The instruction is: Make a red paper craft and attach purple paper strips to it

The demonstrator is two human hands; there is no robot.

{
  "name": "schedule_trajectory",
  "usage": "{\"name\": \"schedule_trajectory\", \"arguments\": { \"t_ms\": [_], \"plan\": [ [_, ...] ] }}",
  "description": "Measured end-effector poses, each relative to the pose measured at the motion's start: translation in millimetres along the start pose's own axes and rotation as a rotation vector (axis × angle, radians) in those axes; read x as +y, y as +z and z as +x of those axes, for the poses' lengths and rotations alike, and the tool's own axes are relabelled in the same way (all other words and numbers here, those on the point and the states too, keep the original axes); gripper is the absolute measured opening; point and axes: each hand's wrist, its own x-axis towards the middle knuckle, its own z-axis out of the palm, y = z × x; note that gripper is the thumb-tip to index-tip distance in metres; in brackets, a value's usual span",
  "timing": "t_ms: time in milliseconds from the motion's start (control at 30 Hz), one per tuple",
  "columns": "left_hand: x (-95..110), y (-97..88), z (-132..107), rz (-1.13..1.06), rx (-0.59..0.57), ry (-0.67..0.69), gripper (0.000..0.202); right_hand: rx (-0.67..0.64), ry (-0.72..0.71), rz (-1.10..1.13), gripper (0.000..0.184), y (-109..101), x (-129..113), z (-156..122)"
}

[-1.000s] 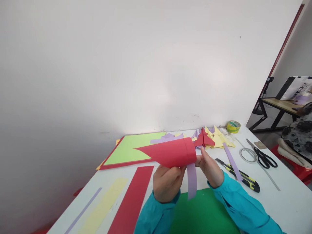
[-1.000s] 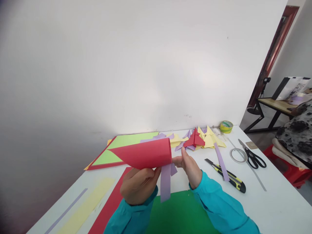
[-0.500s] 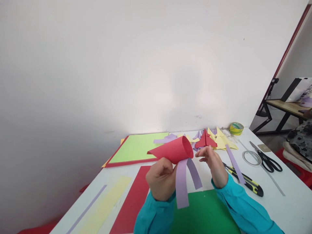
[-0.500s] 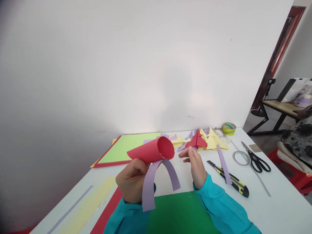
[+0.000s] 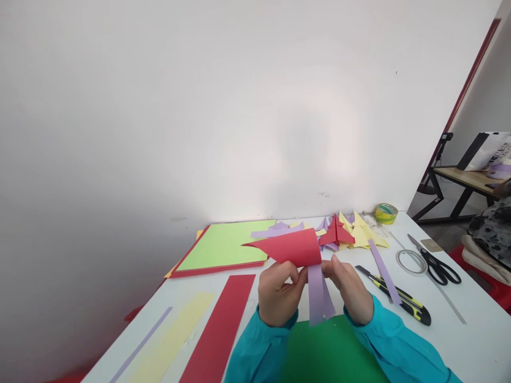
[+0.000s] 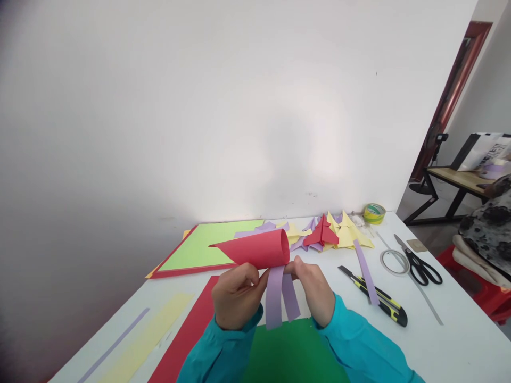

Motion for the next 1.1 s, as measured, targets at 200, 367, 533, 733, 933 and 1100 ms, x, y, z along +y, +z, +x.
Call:
{"name": "schedule_trajectory", "arguments": {
  "t_ms": [200, 367, 533, 733, 933, 1100],
  "plan": [
    [-3, -4.2, 1, 0.012, 0.135, 0.077, 0.037, 0.053, 0.074, 0.015, 0.074, -7, 19, 14],
    [-5, -4.4, 3, -0.056, 0.217, 0.048, 0.037, 0.126, 0.167, 0.056, 0.078, -11, 30, 25],
    [-3, -6.1, 0, -0.108, 0.283, -0.041, 0.036, 0.258, 0.252, 0.018, 0.085, -20, 34, 35],
    [-3, -12.9, 0, -0.144, 0.228, -0.101, 0.034, 0.329, 0.105, -0.114, 0.077, -24, 24, 31],
    [-7, -3.0, 1, -0.156, 0.127, -0.149, 0.034, 0.11, -0.18, -0.094, 0.059, -11, 2, 5],
    [-3, -0.9, 2, -0.116, 0.023, -0.075, 0.034, 0.019, -0.077, -0.126, 0.059, -6, -7, -4]
  ]
}}
